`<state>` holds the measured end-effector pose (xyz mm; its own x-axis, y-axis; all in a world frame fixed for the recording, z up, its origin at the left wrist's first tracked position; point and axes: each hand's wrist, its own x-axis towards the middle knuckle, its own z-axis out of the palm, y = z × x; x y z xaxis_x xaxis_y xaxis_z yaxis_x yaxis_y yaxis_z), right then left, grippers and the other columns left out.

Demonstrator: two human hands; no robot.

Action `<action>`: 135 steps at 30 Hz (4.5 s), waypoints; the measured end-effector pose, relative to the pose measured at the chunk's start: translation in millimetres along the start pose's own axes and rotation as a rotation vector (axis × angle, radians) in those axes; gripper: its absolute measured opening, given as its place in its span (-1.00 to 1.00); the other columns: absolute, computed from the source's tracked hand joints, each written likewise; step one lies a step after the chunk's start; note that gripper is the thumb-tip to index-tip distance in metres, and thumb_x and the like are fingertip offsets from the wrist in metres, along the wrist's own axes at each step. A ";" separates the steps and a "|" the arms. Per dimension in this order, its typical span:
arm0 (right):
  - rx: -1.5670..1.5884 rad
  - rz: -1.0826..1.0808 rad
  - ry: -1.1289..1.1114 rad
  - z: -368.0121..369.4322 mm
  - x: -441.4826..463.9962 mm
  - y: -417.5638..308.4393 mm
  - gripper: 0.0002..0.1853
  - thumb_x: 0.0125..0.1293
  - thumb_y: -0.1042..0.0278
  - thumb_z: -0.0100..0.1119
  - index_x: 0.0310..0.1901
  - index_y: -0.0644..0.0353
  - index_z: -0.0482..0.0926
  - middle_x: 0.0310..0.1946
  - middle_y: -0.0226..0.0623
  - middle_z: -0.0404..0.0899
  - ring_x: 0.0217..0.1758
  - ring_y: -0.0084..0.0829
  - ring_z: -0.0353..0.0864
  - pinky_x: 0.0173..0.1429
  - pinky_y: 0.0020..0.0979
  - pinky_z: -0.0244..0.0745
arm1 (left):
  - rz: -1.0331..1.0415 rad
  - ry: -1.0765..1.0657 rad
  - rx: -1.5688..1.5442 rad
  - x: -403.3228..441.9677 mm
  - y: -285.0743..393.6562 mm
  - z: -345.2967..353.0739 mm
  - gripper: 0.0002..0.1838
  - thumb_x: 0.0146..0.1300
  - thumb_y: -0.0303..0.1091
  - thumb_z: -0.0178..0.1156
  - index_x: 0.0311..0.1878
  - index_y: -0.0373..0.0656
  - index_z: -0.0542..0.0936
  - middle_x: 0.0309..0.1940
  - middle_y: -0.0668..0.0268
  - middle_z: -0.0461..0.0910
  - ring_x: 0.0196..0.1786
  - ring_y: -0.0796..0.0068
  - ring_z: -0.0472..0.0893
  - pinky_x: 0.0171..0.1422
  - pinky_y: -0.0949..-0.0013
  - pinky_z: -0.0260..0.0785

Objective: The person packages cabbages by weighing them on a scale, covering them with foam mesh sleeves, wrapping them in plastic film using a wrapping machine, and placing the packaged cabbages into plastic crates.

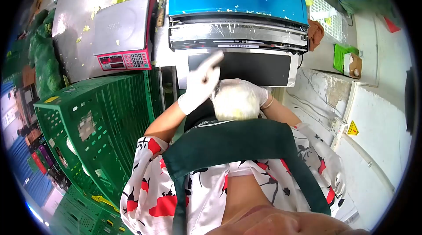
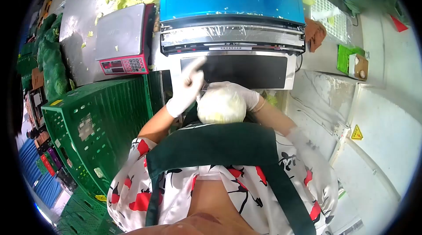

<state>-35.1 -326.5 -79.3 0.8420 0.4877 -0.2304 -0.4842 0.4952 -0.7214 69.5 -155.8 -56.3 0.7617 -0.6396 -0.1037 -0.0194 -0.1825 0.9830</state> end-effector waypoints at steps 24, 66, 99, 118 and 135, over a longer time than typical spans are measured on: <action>-1.354 -0.010 1.957 -292.4 -167.2 -159.4 -0.68 0.28 0.21 0.06 -0.01 0.08 0.67 -0.05 -0.03 0.67 -0.01 0.01 0.65 0.11 -0.09 0.52 | 0.621 1.780 1.518 -188.6 232.8 -301.5 -0.32 0.29 0.16 0.24 0.17 -0.32 0.58 0.09 0.07 0.64 0.09 0.20 0.66 0.25 0.22 0.52; -1.012 -0.956 2.005 -232.3 -127.3 -353.6 -0.50 0.45 0.51 0.11 0.38 0.39 0.29 0.18 -0.15 0.52 0.15 -0.44 0.55 0.25 -0.39 0.47 | -0.346 0.149 -0.194 629.8 -46.1 -116.2 -0.07 0.07 -0.11 0.51 0.38 -0.33 0.22 0.17 0.03 0.48 0.12 0.17 0.59 0.08 0.19 0.57; -0.095 -0.403 0.299 20.1 142.4 -170.5 -0.76 0.48 0.26 0.09 -0.01 0.27 0.46 -0.19 -0.30 0.57 -0.11 -0.46 0.57 0.04 -0.43 0.50 | 0.197 0.255 -0.766 48.2 75.7 -93.3 -0.91 0.49 -0.42 0.05 -0.12 -0.21 0.51 0.06 0.18 0.56 0.19 0.45 0.50 0.37 0.33 0.27; -0.928 -0.034 0.184 -23.8 273.9 -205.3 -0.77 0.30 0.30 0.24 -0.14 0.30 0.66 -0.29 -0.27 0.72 -0.20 -0.49 0.63 -0.08 -0.44 0.54 | 0.093 0.279 -0.836 52.2 29.5 -201.4 -0.58 0.48 -0.26 0.07 0.23 -0.36 0.55 0.21 0.10 0.57 0.25 0.46 0.53 0.35 0.37 0.34; -0.977 -0.226 0.557 -34.5 412.2 -186.3 -0.69 0.34 0.33 0.02 -0.15 0.43 0.64 -0.30 0.20 0.65 -0.20 -0.03 0.71 -0.11 -0.16 0.54 | -0.134 0.425 -1.462 177.4 -47.7 -260.5 -0.46 0.54 -0.01 -0.15 0.26 -0.29 0.48 0.16 0.14 0.58 0.17 0.22 0.59 0.30 0.17 0.47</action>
<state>410.4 -242.6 -62.4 0.9925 -0.0477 -0.1128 -0.1224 -0.3573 -0.9259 374.2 -66.1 -82.1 0.8343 -0.3773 -0.4019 0.5043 0.8169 0.2800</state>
